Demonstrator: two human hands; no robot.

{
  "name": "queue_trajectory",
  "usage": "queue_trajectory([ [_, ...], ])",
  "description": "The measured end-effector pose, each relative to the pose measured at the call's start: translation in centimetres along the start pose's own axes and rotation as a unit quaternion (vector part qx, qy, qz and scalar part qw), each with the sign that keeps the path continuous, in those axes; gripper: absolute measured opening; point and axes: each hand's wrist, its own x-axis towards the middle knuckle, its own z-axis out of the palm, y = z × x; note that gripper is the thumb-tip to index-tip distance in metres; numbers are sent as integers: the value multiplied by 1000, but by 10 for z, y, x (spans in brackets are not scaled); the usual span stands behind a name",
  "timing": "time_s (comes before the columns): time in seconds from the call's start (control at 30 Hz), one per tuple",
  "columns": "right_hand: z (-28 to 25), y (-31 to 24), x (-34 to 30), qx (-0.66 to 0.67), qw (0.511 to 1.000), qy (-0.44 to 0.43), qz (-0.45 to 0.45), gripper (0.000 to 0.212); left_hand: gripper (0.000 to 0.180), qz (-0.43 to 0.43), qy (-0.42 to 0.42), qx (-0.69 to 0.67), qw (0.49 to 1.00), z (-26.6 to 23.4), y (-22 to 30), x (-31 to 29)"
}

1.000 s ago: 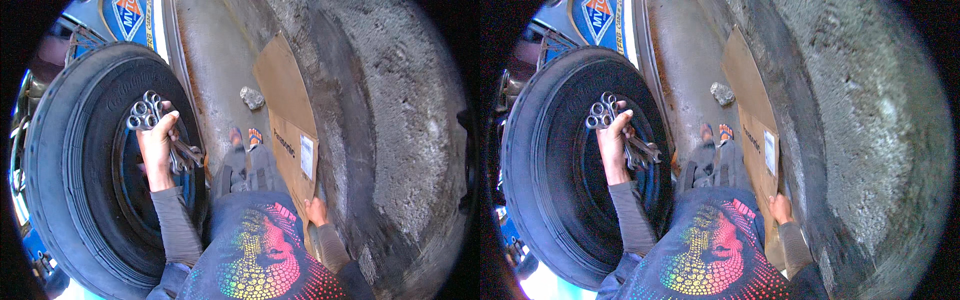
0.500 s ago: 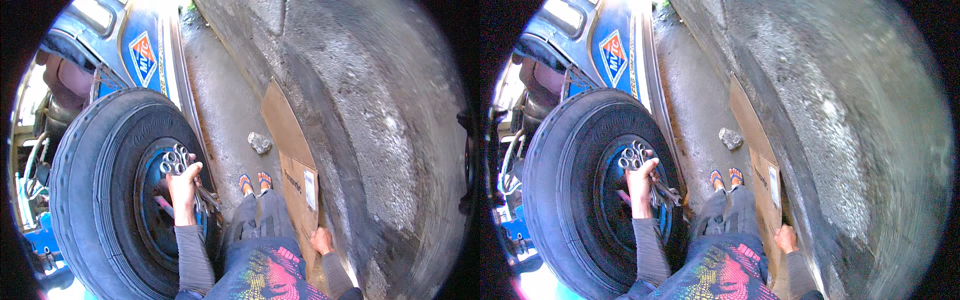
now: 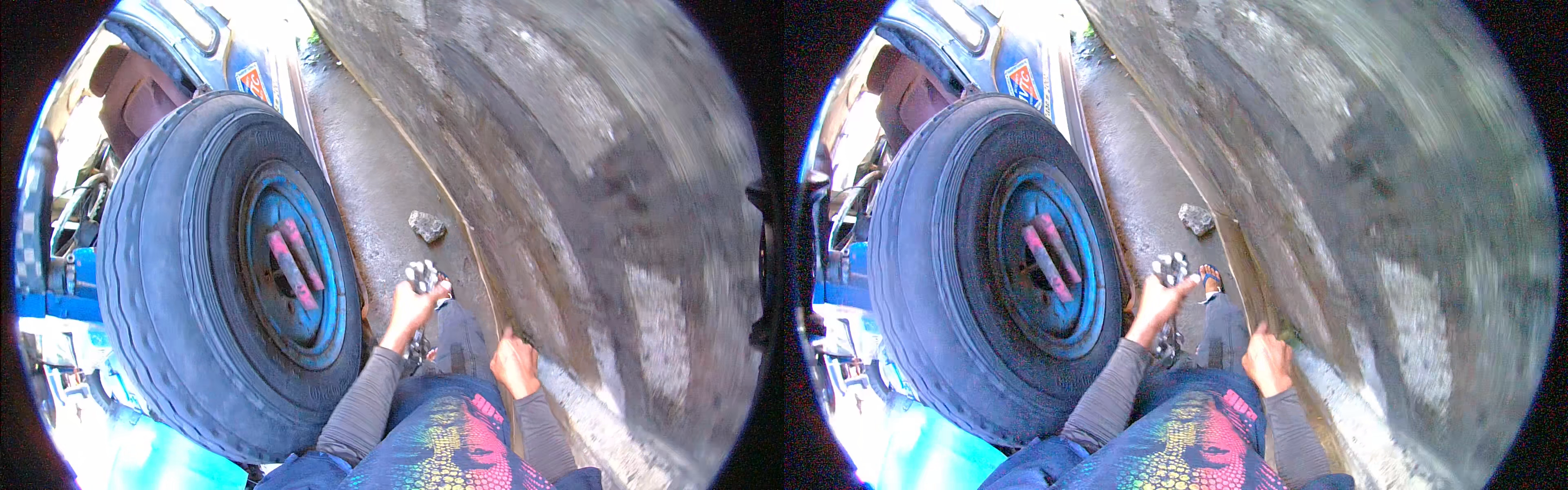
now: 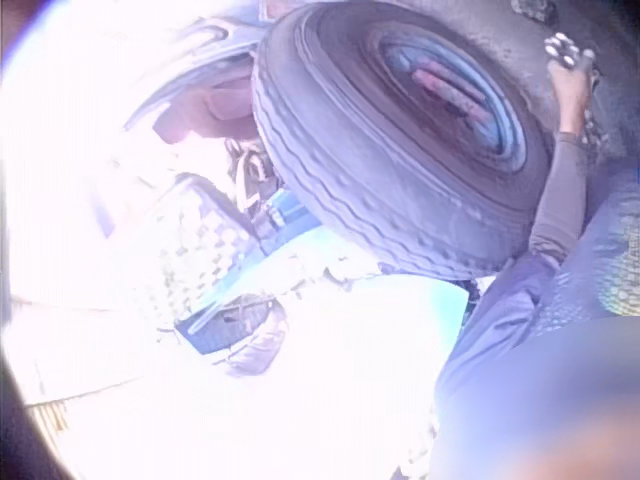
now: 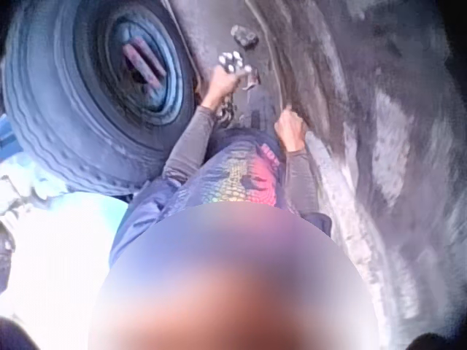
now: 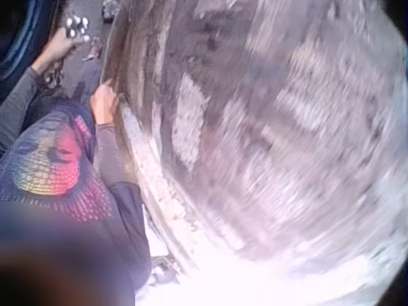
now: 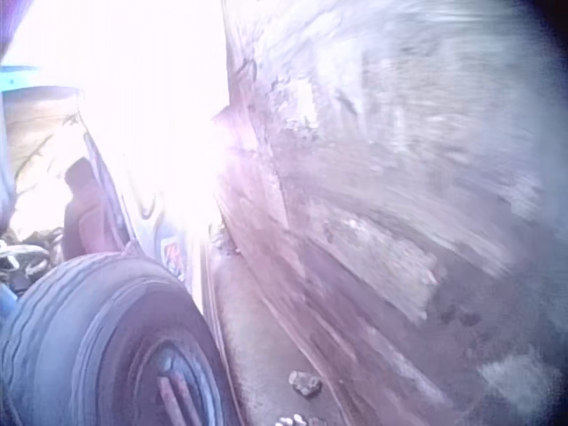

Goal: The person gathers wrenches and a cardboard sheet, then moves to a blue jeepney. They place the cardboard on the floor and use a wrench to tighten bolts under the driver's seat area.

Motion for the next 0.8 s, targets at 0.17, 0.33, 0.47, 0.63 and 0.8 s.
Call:
queue_trajectory([
  [0.17,14,-40,-7,-8,999,37,-2,73,28,-206,-88,-69,972,25,-77,-107],
  [0.33,53,-67,38,41,998,51,-10,72,20,-339,-43,-123,932,28,-126,-176],
  [0.47,116,-56,73,159,984,-6,-74,70,18,-342,6,-218,914,45,-169,-218],
  [0.63,215,8,46,460,867,-172,-86,54,31,-304,84,-143,938,82,-216,-239],
  [0.8,320,146,-82,544,831,-44,108,42,34,-306,152,61,938,97,-238,-245],
])
